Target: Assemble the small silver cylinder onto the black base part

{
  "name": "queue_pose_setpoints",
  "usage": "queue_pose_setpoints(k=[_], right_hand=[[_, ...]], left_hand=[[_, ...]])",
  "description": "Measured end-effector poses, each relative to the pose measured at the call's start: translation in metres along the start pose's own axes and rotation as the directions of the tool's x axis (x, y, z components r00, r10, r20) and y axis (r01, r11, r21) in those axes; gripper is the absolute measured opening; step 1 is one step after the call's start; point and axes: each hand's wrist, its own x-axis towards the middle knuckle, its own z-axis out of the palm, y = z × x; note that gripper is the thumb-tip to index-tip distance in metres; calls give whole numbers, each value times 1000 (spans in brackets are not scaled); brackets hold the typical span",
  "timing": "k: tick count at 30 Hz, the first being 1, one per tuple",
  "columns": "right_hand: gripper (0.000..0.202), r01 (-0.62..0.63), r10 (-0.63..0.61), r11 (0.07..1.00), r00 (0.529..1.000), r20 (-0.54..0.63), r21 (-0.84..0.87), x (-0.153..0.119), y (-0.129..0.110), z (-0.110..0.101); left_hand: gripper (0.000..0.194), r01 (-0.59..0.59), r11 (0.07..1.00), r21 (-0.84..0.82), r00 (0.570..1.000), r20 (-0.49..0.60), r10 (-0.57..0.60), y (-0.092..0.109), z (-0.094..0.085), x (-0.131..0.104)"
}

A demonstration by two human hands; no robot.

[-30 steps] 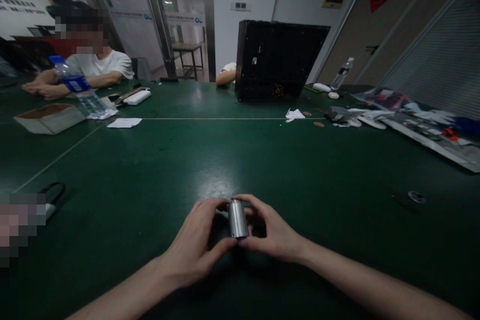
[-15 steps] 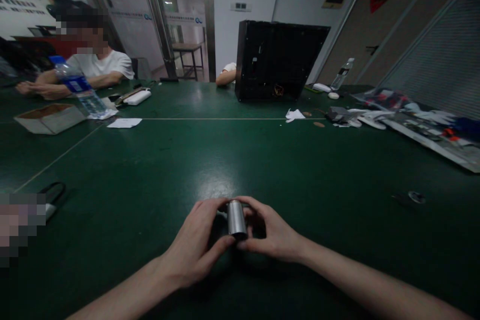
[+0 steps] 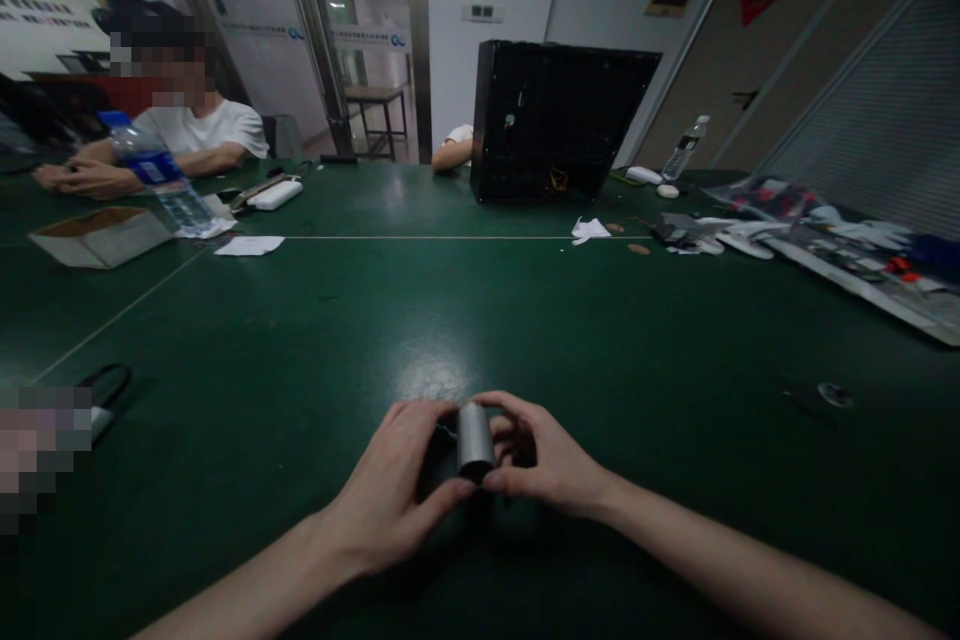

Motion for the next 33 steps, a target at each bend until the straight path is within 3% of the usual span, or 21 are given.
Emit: queue_pose_setpoints(k=[12, 24, 33], right_hand=[[74, -34, 34, 999, 999, 37, 4, 1, 0, 2], [77, 12, -7, 987, 999, 31, -157, -3, -7, 4], [74, 19, -19, 983, 1000, 5, -180, -2, -8, 5]], left_hand=[[48, 26, 1000, 17, 1000, -14, -25, 3, 3, 3], [48, 48, 999, 11, 999, 5, -48, 2, 4, 5], [56, 36, 999, -21, 999, -15, -36, 3, 2, 3]])
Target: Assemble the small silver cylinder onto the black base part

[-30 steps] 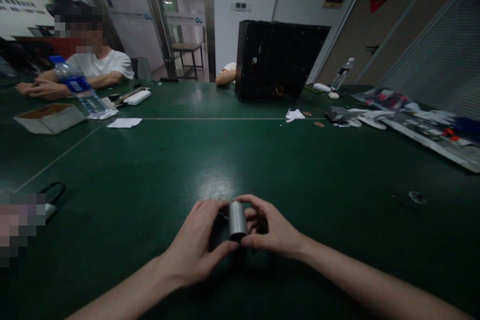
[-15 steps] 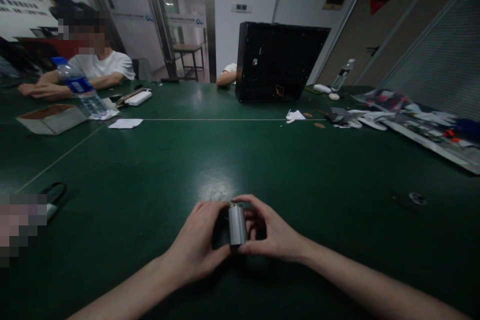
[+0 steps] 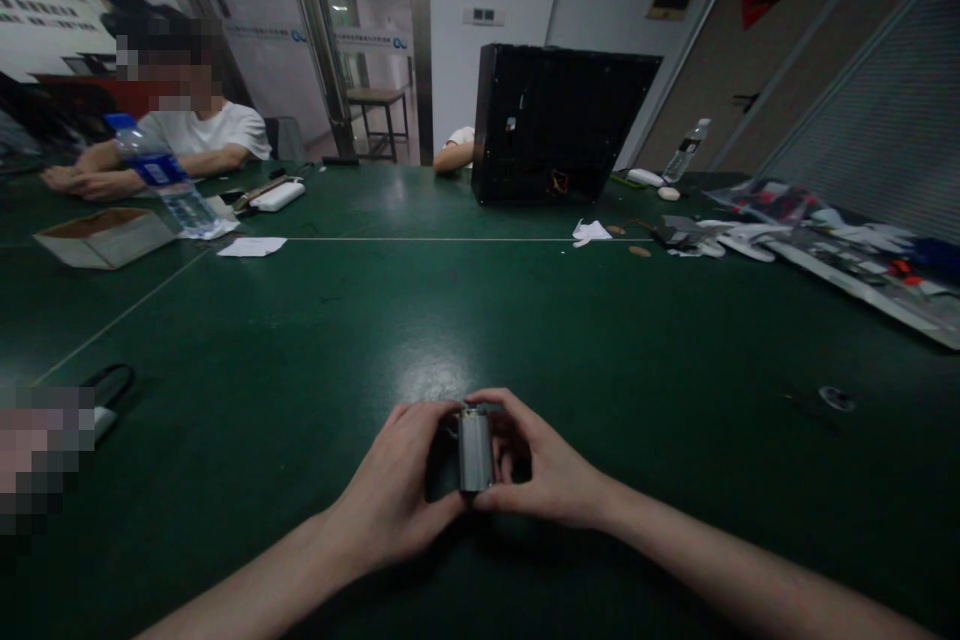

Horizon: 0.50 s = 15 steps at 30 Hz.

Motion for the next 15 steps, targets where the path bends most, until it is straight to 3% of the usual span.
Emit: queue_pose_setpoints(k=[9, 15], right_hand=[[78, 4, -4, 999, 1000, -15, 42, 1, 4, 1], [78, -2, 1, 999, 1000, 12, 46, 1, 6, 1]], left_hand=[[58, -55, 998, -7, 997, -52, 55, 2, 0, -4], [51, -5, 1000, -4, 999, -31, 5, 0, -2, -3]])
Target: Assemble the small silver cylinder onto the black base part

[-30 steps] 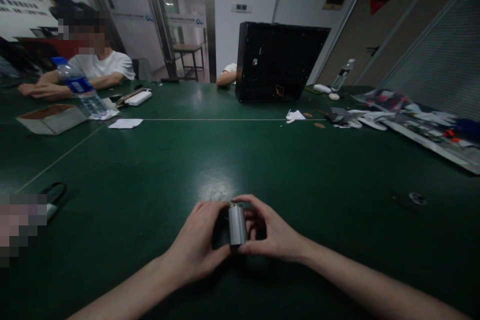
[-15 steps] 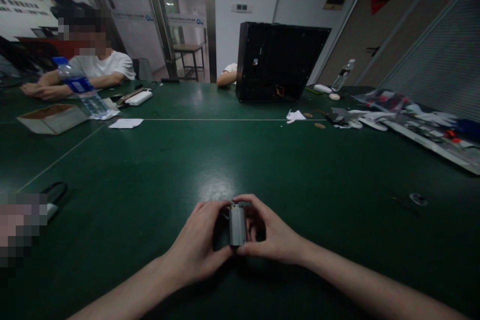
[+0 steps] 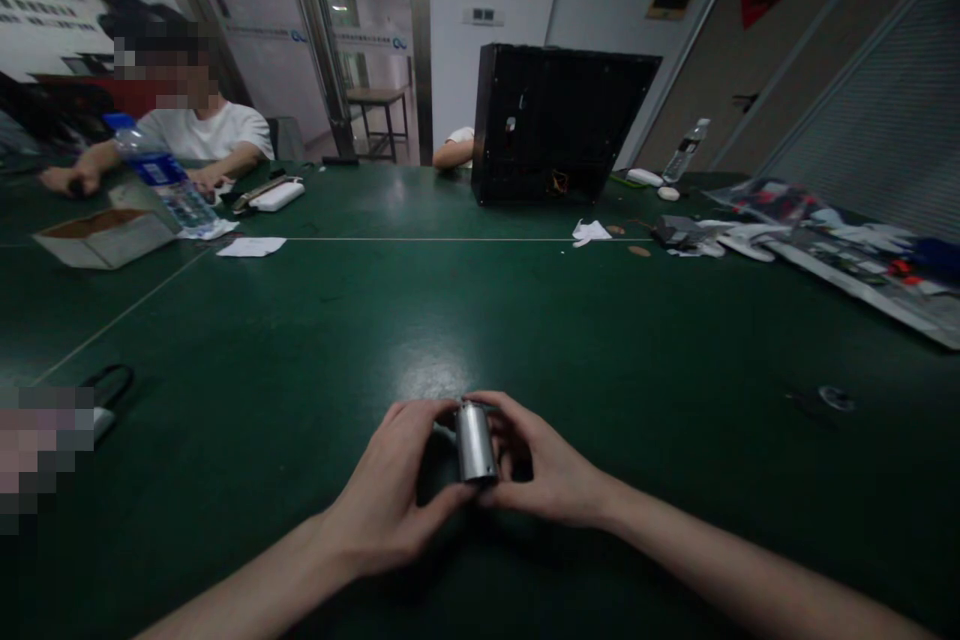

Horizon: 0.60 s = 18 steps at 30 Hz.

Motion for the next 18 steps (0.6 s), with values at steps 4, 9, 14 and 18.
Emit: queue_pose_setpoints(k=[4, 9, 14, 18], right_hand=[[73, -10, 10, 1000, 1000, 10, 6, 1, 1, -1], [72, -61, 61, 997, 998, 15, 53, 2, -2, -2], [65, -76, 73, 993, 997, 32, 88, 3, -3, -3], [57, -58, 54, 994, 998, 37, 94, 4, -2, -2]], left_hand=[[47, -7, 1000, 0, 1000, 13, 7, -3, 0, 1], [39, 12, 1000, 3, 1000, 25, -12, -4, 0, 1], [35, 22, 1000, 18, 999, 38, -23, -1, -1, 3], [32, 22, 1000, 23, 998, 55, -23, 2, -3, 4]])
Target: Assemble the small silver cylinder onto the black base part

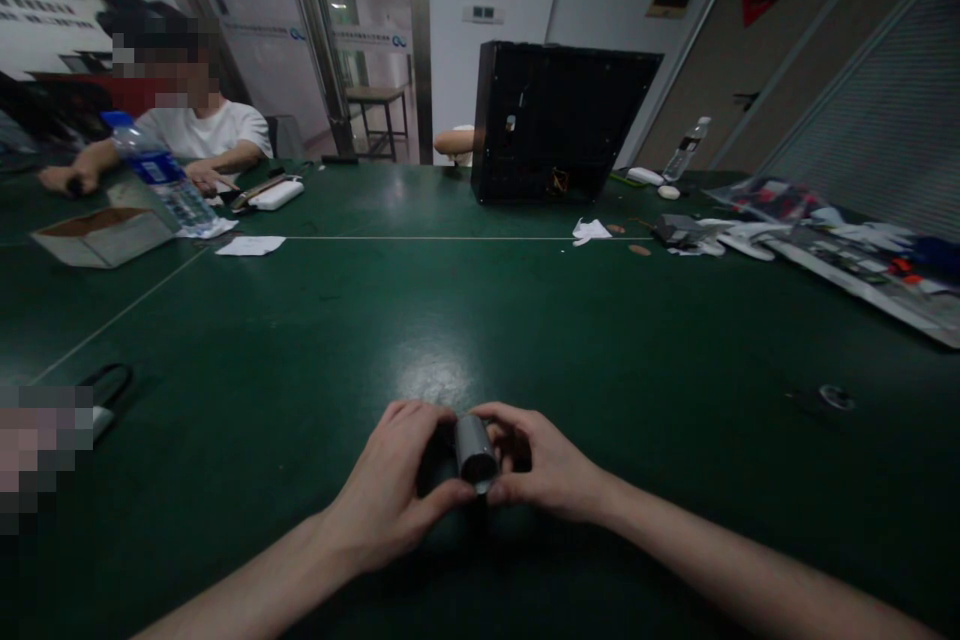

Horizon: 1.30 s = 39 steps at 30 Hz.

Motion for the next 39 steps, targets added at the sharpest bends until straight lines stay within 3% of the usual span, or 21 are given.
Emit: queue_pose_setpoints(k=[9, 15, 26, 30, 39], right_hand=[[72, -20, 21, 998, 1000, -8, 63, 0, 5, -2], [78, 20, -20, 1000, 1000, -20, 7, 0, 6, -2], [75, 93, -100, 988, 994, -51, -123, -4, 0, -1], [77, 90, -98, 989, 993, -62, -117, -3, 2, -1], [75, 71, -80, 988, 995, -59, -136, -2, 3, 0]], left_hand=[[43, -20, 1000, 13, 1000, -2, 20, 2, 0, 0], [43, -9, 999, 34, 999, -30, 10, 0, 4, 0], [59, -10, 1000, 7, 998, -55, 10, 1, 5, -2], [56, -53, 999, 5, 992, -113, 54, -2, 9, -5], [53, -50, 998, 32, 996, -69, 52, -7, 8, -5]])
